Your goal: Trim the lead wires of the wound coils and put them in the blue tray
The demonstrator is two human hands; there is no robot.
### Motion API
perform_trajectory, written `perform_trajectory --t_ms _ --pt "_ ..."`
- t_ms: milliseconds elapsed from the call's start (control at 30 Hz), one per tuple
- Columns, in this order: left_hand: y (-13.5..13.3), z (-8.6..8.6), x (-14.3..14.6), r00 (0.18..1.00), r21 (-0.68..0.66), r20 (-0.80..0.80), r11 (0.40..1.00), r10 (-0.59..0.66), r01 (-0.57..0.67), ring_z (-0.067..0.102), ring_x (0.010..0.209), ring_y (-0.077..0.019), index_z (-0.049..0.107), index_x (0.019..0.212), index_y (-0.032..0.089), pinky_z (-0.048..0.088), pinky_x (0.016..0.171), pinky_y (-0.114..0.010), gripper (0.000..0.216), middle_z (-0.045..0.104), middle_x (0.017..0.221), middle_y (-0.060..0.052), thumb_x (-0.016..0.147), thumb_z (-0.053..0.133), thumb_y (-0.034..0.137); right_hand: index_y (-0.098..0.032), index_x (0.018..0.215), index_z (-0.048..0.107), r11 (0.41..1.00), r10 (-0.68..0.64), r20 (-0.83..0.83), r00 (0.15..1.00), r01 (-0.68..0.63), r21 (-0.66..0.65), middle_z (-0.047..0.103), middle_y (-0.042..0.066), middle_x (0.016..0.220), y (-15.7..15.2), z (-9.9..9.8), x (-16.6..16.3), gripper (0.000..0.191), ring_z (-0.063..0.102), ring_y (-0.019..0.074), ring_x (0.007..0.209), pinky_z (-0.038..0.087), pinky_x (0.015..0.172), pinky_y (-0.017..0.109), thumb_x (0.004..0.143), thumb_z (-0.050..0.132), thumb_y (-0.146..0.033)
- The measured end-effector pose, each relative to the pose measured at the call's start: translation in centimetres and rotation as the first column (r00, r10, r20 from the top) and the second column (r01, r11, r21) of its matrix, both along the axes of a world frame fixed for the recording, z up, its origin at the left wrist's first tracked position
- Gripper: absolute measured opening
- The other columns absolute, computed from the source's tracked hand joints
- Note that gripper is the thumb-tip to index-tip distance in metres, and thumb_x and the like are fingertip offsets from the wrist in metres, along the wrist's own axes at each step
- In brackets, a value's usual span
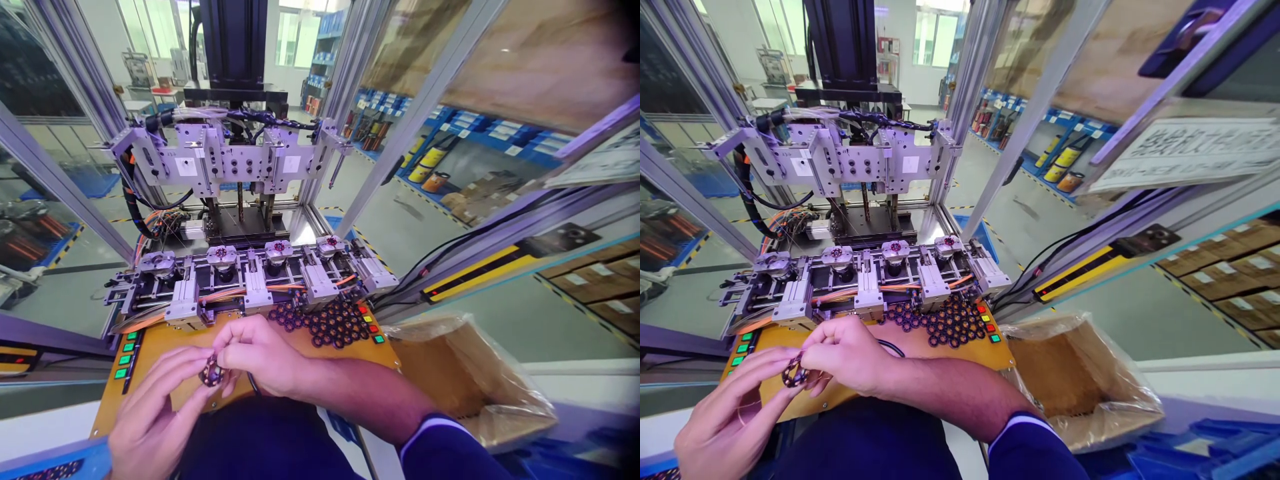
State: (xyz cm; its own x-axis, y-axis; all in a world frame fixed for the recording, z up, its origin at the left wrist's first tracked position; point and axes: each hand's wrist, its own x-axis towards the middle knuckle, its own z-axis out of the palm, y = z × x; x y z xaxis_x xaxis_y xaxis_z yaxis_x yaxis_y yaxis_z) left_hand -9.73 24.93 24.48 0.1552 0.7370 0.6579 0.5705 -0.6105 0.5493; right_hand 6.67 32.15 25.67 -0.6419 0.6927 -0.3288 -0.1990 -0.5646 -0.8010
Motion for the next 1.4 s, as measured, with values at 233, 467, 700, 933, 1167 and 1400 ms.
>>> perform_trajectory --t_ms 233,467,700,933,1167,1400 --pt "0.1 -0.4 -0.9 0.997 0.012 -0.070 1.000 -0.015 0.016 0.069 0.100 -0.0158 0.066 0.118 0.021 0.054 0.095 -0.026 0.044 0.072 0.109 -0.004 0.079 0.072 0.001 -0.014 0.065 0.060 1.000 0.028 0.045 0.999 -0.028 -0.002 0.064 -0.002 0.053 0.3 -0.2 -0.3 0.018 0.059 0.0100 0.044 0.051 0.043 0.022 0.053 0.065 -0.026" --pt "0.4 0.3 -0.4 0.992 -0.100 0.122 0.995 -0.014 0.026 0.069 0.094 -0.0131 0.069 0.105 0.025 0.058 0.084 -0.020 0.033 0.070 0.102 0.000 0.080 0.071 0.004 -0.013 0.068 0.064 0.997 0.060 -0.073 0.996 -0.063 -0.037 0.064 -0.001 0.054 0.3 -0.1 0.1 0.027 0.060 0.0115 0.045 0.051 0.044 0.024 0.056 0.072 -0.036" --pt "0.2 0.1 -0.5 0.980 -0.113 0.199 0.993 0.008 0.015 0.068 0.093 -0.0124 0.071 0.105 0.026 0.058 0.084 -0.021 0.037 0.071 0.103 0.002 0.078 0.071 0.002 -0.010 0.080 0.069 0.999 0.052 -0.207 0.977 -0.050 0.015 0.068 0.001 0.061 0.0 -1.3 0.5 0.039 0.064 0.0129 0.051 0.056 0.052 0.027 0.059 0.084 -0.040" --pt "-0.2 0.2 -0.4 0.974 -0.142 0.216 0.989 0.066 -0.035 0.069 0.093 -0.0131 0.072 0.103 0.027 0.059 0.084 -0.021 0.034 0.071 0.103 0.002 0.077 0.074 0.005 -0.010 0.084 0.070 0.997 0.068 -0.217 0.974 -0.060 0.043 0.069 0.002 0.062 -0.3 -2.0 0.3 0.054 0.066 0.0145 0.051 0.056 0.053 0.029 0.056 0.089 -0.051" --pt "-0.4 -0.1 -0.4 0.973 -0.158 0.221 0.987 0.072 -0.037 0.068 0.099 -0.0131 0.071 0.106 0.026 0.057 0.088 -0.020 0.037 0.072 0.106 0.001 0.076 0.075 0.005 -0.010 0.086 0.069 0.997 0.078 -0.207 0.975 -0.072 0.036 0.069 0.002 0.063 -0.5 -2.2 0.2 0.055 0.066 0.0150 0.053 0.056 0.055 0.030 0.056 0.090 -0.051" --pt "-0.3 0.3 -0.1 0.969 -0.131 0.244 0.991 0.036 -0.004 0.068 0.099 -0.0125 0.071 0.107 0.027 0.058 0.086 -0.019 0.039 0.071 0.104 0.001 0.076 0.074 0.002 -0.010 0.087 0.068 0.997 0.076 -0.202 0.976 -0.070 0.038 0.070 0.001 0.064 -0.7 -2.2 0.2 0.056 0.067 0.0141 0.053 0.057 0.055 0.029 0.056 0.090 -0.050"
